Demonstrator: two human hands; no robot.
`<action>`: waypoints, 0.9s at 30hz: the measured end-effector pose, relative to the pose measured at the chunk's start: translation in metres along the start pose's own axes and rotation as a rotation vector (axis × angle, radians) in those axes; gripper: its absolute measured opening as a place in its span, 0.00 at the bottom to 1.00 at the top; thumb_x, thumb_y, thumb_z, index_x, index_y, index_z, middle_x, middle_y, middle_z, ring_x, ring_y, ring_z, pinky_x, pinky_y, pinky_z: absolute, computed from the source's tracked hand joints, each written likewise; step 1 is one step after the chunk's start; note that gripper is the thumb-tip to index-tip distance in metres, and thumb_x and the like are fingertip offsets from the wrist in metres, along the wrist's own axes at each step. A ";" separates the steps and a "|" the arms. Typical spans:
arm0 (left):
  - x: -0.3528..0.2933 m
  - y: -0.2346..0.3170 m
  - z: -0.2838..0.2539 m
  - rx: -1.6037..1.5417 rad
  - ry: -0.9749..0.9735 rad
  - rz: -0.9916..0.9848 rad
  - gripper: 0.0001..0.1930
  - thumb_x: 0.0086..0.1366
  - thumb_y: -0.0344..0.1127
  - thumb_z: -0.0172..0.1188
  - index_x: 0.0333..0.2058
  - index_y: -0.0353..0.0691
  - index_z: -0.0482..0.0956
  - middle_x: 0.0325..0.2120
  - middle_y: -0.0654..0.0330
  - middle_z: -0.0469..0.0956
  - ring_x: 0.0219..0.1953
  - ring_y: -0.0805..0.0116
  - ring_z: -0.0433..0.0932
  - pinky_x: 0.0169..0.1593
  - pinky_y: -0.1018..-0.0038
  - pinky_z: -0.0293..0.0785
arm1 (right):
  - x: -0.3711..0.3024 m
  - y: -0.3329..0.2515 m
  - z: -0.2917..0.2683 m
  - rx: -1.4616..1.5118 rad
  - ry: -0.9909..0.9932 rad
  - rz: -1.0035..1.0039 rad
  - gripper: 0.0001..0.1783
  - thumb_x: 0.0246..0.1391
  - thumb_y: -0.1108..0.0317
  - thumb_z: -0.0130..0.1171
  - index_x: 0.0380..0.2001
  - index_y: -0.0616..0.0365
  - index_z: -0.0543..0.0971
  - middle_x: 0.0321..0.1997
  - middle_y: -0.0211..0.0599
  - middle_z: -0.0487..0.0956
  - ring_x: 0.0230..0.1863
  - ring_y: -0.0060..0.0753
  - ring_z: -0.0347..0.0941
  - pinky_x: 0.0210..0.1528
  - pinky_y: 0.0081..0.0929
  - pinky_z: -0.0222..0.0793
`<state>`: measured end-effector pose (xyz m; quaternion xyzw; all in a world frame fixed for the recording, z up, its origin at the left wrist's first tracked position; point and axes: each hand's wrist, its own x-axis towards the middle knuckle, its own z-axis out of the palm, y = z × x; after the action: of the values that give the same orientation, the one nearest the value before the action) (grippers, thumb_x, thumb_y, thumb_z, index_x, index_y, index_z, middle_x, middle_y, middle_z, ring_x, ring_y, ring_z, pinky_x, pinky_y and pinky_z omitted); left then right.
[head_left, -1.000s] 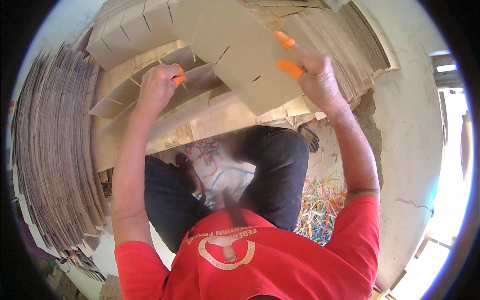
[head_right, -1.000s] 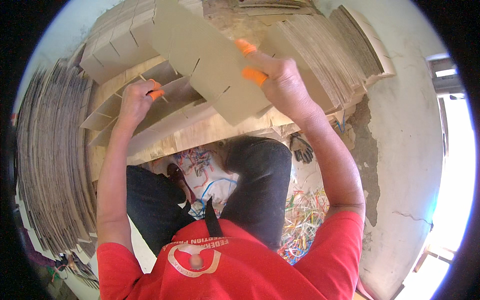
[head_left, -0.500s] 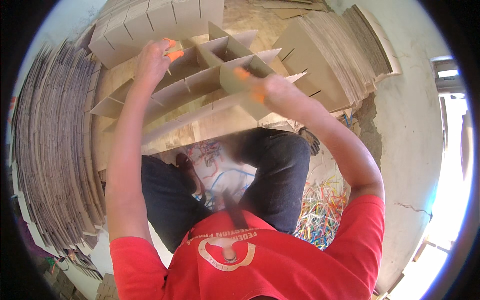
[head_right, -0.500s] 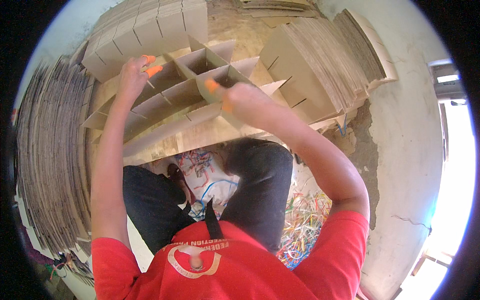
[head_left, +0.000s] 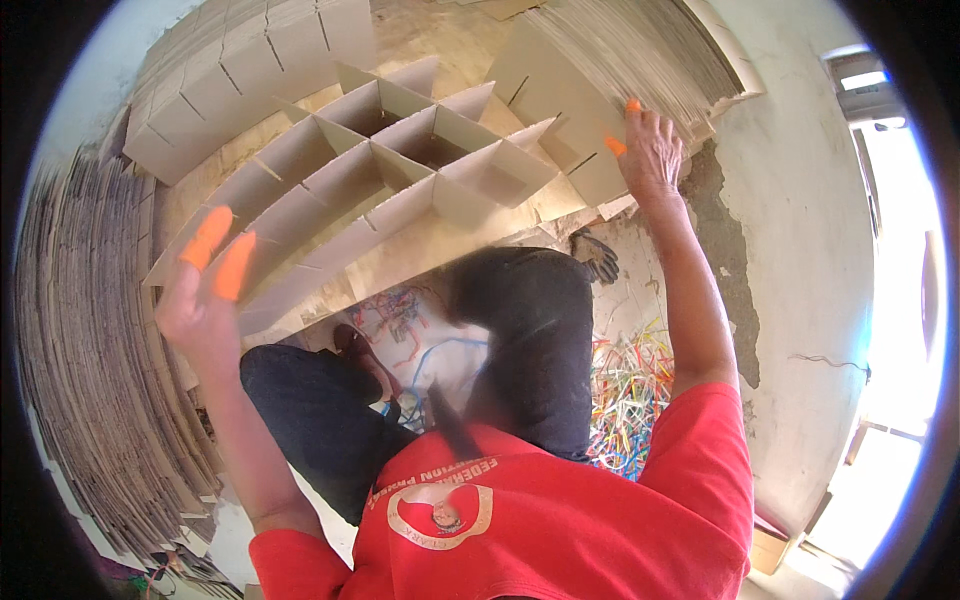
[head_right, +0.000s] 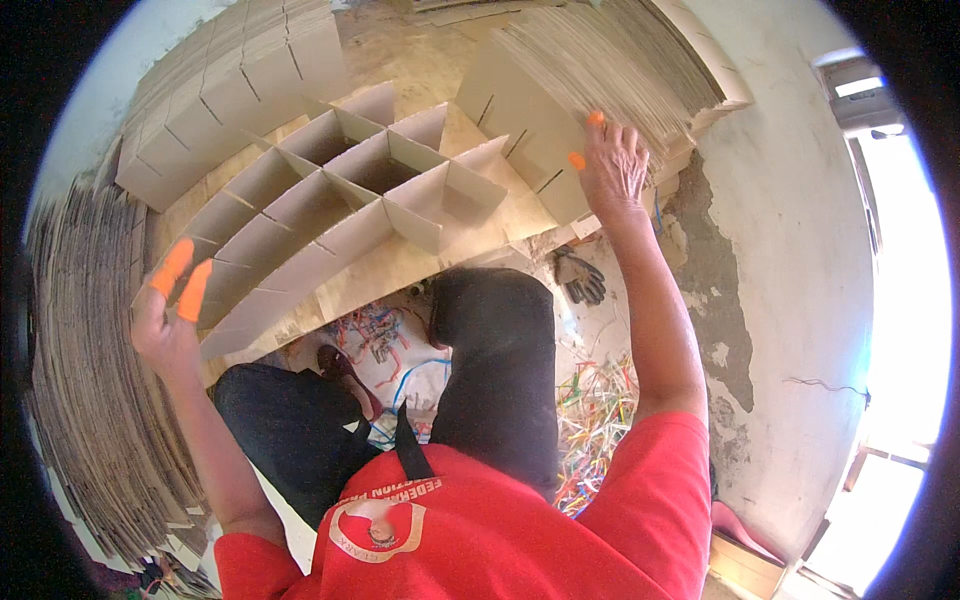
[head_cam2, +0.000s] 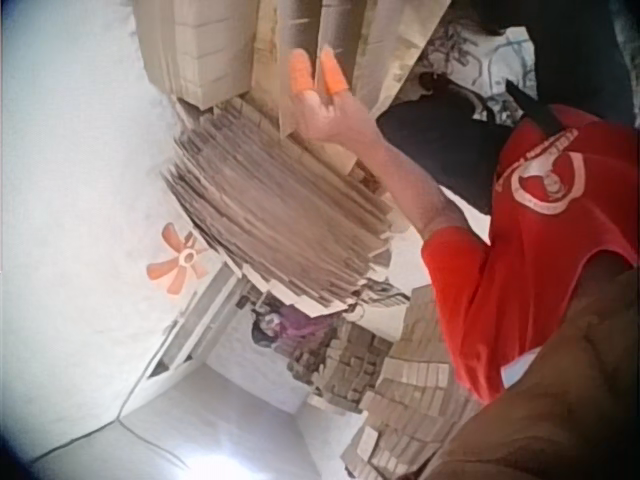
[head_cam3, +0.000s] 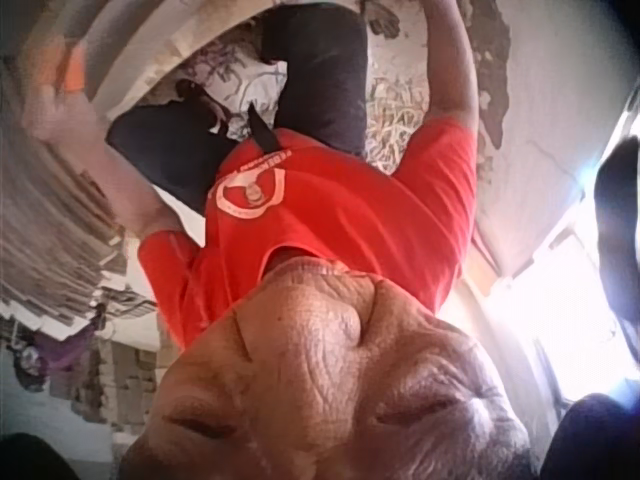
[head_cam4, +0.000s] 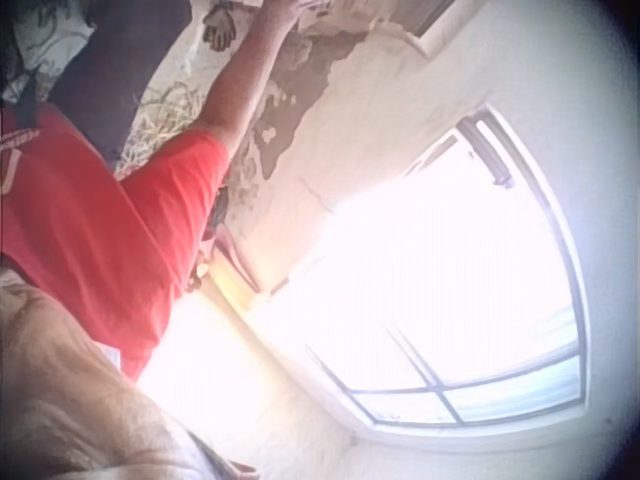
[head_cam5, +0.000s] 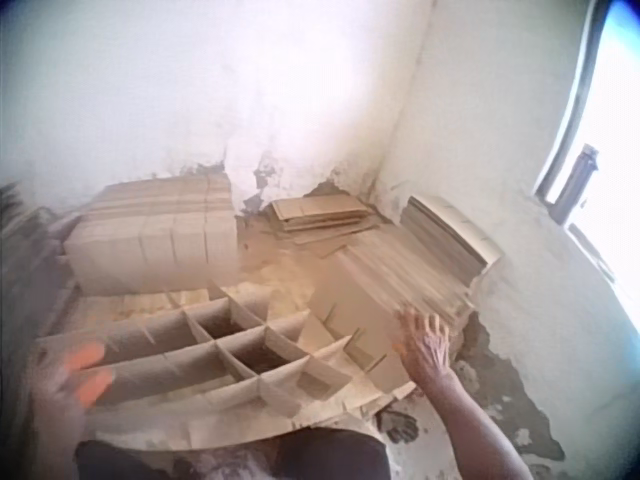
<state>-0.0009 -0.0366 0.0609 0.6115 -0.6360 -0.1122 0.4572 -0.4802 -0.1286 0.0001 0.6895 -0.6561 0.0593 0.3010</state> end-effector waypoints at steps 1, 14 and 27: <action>-0.010 -0.001 0.000 -0.021 0.002 0.009 0.15 0.55 0.22 0.68 0.44 0.32 0.83 0.39 0.60 0.83 0.41 0.73 0.78 0.48 0.75 0.74 | -0.004 0.010 0.011 0.007 -0.004 -0.045 0.27 0.52 0.56 0.63 0.54 0.51 0.72 0.46 0.43 0.77 0.48 0.47 0.73 0.44 0.44 0.71; -0.053 -0.019 0.015 -0.079 0.017 0.057 0.14 0.52 0.25 0.71 0.39 0.33 0.83 0.36 0.56 0.83 0.38 0.66 0.79 0.44 0.73 0.74 | 0.021 0.007 -0.039 0.493 0.081 0.222 0.10 0.58 0.63 0.59 0.40 0.53 0.73 0.38 0.45 0.79 0.41 0.53 0.76 0.37 0.46 0.71; -0.052 -0.040 0.058 0.137 -0.073 0.285 0.15 0.48 0.29 0.70 0.37 0.36 0.82 0.27 0.57 0.80 0.30 0.60 0.75 0.33 0.67 0.73 | 0.062 -0.128 -0.186 1.198 -0.206 -0.334 0.29 0.53 0.75 0.65 0.59 0.59 0.72 0.55 0.22 0.79 0.34 0.08 0.66 0.42 0.11 0.68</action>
<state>-0.0244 -0.0243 -0.0226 0.5402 -0.7387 -0.0249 0.4023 -0.2931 -0.0963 0.1373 0.8337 -0.4182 0.3019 -0.1971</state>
